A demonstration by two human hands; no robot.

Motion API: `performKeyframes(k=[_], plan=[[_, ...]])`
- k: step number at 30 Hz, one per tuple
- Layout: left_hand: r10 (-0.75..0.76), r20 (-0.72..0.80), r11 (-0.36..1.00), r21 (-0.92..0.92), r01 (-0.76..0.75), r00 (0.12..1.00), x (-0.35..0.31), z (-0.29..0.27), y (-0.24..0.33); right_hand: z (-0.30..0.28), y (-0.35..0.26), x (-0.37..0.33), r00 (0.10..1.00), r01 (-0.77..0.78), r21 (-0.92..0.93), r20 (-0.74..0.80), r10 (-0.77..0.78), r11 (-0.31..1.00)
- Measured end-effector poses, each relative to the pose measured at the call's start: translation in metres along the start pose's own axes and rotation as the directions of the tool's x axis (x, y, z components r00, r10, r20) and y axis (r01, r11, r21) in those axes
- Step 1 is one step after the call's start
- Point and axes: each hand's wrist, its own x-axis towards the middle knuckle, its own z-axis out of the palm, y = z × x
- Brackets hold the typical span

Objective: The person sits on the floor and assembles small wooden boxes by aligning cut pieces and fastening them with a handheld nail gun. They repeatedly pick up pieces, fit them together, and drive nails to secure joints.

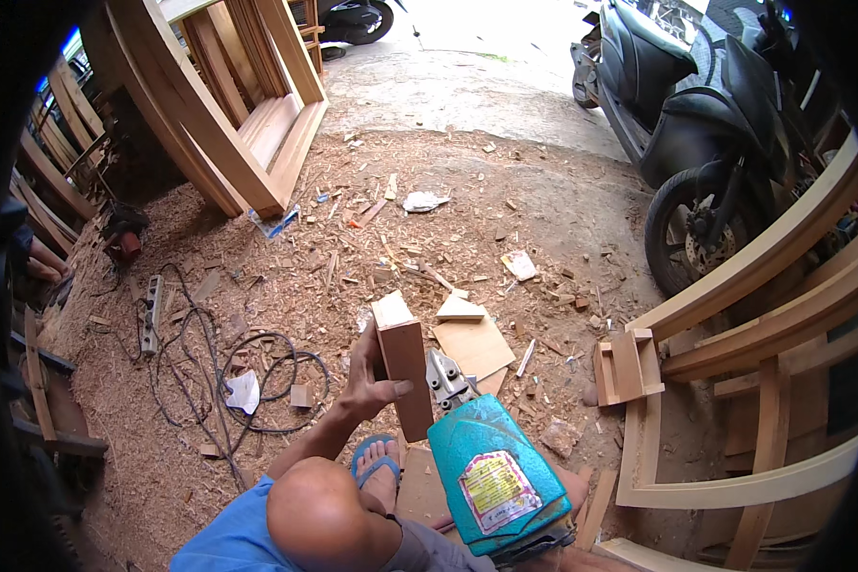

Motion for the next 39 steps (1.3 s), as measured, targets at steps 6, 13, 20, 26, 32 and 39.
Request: performKeyframes(k=[6,13,20,26,32,39], plan=[[-0.138,-0.180,0.957,-0.278,0.085,0.974,0.020,-0.008,-0.006,-0.006,0.000,0.011,0.997,0.079,-0.078,0.006,-0.079,0.994],[-0.265,-0.331,0.924,-0.356,0.140,0.906,0.037,-0.025,-0.022,-0.005,-0.004,0.006,0.996,0.089,-0.046,0.028,-0.088,0.995],[-0.408,-0.248,0.869,-0.401,0.290,0.879,0.047,-0.036,-0.036,0.002,-0.041,0.051,0.973,0.121,0.139,0.181,-0.145,0.983],[-0.322,-0.165,0.895,-0.372,0.244,0.932,0.051,-0.037,-0.032,-0.037,-0.100,0.132,0.816,-0.153,-0.001,0.564,0.127,0.988],[-0.157,-0.252,0.953,-0.293,0.080,0.955,0.045,-0.025,-0.030,-0.033,-0.104,0.138,0.867,-0.097,0.199,0.498,-0.016,0.975],[-0.126,-0.563,0.937,-0.339,-0.089,0.817,0.035,0.021,-0.045,0.047,-0.059,0.116,0.957,-0.274,0.569,0.241,0.161,0.775]])
